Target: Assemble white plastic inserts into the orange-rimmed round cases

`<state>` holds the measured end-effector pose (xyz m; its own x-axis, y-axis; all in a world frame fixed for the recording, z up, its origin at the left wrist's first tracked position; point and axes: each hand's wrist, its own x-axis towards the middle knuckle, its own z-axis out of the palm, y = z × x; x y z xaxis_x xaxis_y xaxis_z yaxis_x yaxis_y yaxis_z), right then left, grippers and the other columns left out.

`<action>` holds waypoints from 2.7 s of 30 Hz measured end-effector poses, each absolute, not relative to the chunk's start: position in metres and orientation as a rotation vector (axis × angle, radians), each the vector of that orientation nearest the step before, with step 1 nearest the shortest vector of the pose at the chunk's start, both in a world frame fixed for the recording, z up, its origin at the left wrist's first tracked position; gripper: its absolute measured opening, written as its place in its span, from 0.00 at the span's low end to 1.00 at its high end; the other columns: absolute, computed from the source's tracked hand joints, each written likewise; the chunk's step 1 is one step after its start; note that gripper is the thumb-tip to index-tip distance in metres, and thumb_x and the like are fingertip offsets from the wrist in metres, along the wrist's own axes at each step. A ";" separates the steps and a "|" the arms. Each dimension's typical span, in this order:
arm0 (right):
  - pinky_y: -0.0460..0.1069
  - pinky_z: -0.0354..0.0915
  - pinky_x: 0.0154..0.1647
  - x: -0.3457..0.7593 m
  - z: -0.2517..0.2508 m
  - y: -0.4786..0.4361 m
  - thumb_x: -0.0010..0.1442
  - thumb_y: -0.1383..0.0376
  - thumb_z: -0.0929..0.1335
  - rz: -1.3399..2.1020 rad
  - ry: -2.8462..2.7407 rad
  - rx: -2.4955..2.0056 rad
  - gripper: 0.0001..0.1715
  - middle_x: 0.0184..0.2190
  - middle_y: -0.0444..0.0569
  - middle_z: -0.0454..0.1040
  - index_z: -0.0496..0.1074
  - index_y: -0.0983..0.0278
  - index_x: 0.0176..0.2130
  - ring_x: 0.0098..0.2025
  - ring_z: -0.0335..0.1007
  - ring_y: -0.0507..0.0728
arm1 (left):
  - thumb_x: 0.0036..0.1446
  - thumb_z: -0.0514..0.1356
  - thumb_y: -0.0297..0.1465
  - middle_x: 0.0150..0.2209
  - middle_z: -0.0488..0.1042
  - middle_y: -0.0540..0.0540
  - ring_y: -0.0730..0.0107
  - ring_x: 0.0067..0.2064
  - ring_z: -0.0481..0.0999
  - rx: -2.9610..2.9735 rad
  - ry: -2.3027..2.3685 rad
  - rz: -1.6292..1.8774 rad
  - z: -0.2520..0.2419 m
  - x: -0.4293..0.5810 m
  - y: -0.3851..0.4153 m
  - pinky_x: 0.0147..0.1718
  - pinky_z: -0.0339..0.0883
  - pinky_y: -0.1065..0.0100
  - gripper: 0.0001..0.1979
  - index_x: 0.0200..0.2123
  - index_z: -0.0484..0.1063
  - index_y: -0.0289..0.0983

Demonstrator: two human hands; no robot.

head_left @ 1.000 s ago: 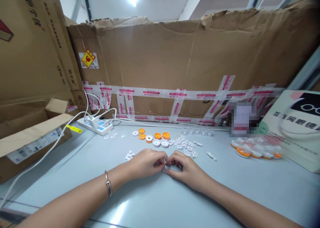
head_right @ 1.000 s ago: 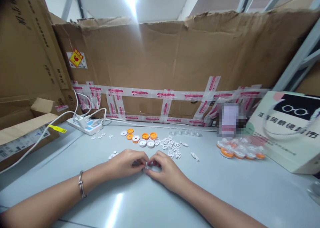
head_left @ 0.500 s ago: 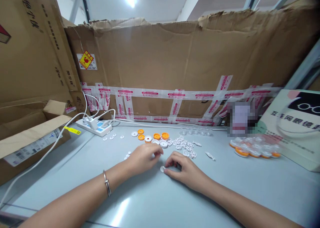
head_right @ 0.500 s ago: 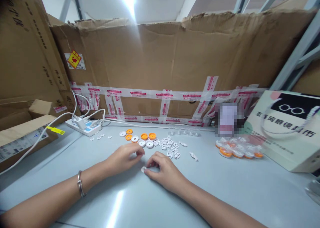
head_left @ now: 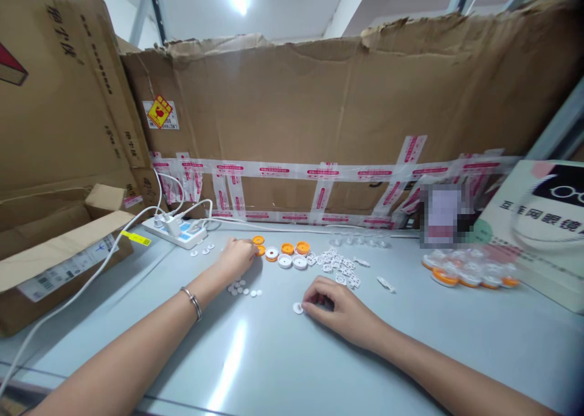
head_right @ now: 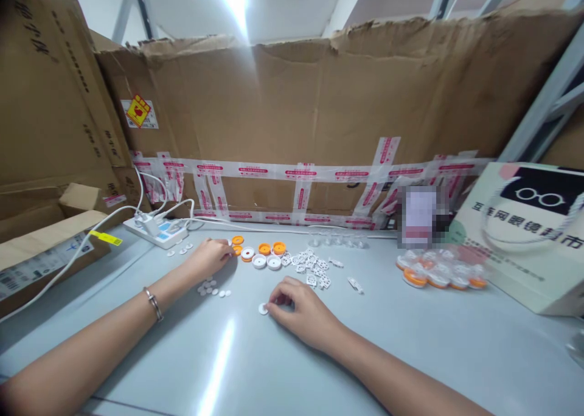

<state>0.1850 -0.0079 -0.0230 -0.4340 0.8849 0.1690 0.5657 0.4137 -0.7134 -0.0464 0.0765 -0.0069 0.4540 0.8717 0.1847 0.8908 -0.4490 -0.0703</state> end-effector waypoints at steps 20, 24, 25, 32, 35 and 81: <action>0.47 0.61 0.32 0.195 -0.022 -0.001 0.54 0.65 0.64 0.745 -2.088 -1.237 0.07 0.28 0.45 0.70 0.70 0.63 0.28 0.31 0.65 0.52 | 0.53 0.54 0.21 0.31 0.75 0.48 0.70 0.35 0.73 -2.886 -1.123 -0.461 0.014 -0.029 0.038 0.37 0.61 0.72 0.09 0.33 0.73 0.37; 0.47 0.60 0.31 0.198 -0.022 0.003 0.55 0.64 0.63 0.725 -2.055 -1.242 0.08 0.27 0.45 0.71 0.71 0.63 0.29 0.29 0.64 0.52 | 0.56 0.52 0.22 0.29 0.74 0.47 0.69 0.34 0.71 -3.049 -0.765 -0.579 0.011 -0.017 0.024 0.37 0.62 0.69 0.10 0.33 0.72 0.35; 0.47 0.60 0.30 0.198 -0.022 0.004 0.55 0.64 0.63 0.722 -2.049 -1.241 0.08 0.27 0.45 0.71 0.71 0.63 0.29 0.29 0.64 0.52 | 0.56 0.52 0.21 0.29 0.74 0.46 0.69 0.34 0.71 -3.060 -0.748 -0.571 0.010 -0.016 0.023 0.37 0.62 0.68 0.10 0.33 0.72 0.35; 0.47 0.61 0.30 0.198 -0.022 0.003 0.54 0.63 0.63 0.726 -2.048 -1.238 0.09 0.27 0.45 0.71 0.71 0.63 0.28 0.29 0.64 0.52 | 0.55 0.54 0.20 0.31 0.74 0.47 0.69 0.36 0.70 -3.123 -0.693 -0.477 0.005 -0.015 0.020 0.42 0.61 0.68 0.11 0.36 0.73 0.37; 0.47 0.61 0.31 0.197 -0.021 0.002 0.54 0.64 0.63 0.740 -2.050 -1.259 0.08 0.27 0.45 0.71 0.71 0.63 0.28 0.29 0.64 0.52 | 0.54 0.55 0.20 0.31 0.74 0.47 0.69 0.36 0.70 -3.138 -0.675 -0.421 0.005 -0.014 0.018 0.41 0.61 0.69 0.10 0.36 0.73 0.36; 0.48 0.62 0.35 0.184 -0.029 -0.008 0.54 0.60 0.67 0.676 -2.201 -1.144 0.08 0.29 0.46 0.65 0.75 0.61 0.31 0.33 0.63 0.54 | 0.59 0.48 0.23 0.23 0.70 0.50 0.73 0.27 0.67 -2.793 -0.533 -0.531 -0.012 -0.001 0.013 0.35 0.55 0.69 0.10 0.28 0.65 0.35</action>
<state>0.1836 -0.0084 -0.0289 -0.4768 0.8435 0.2474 0.5593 0.5083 -0.6549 -0.0007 0.0128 -0.0117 0.8670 0.3048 0.3943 0.3954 -0.9023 -0.1719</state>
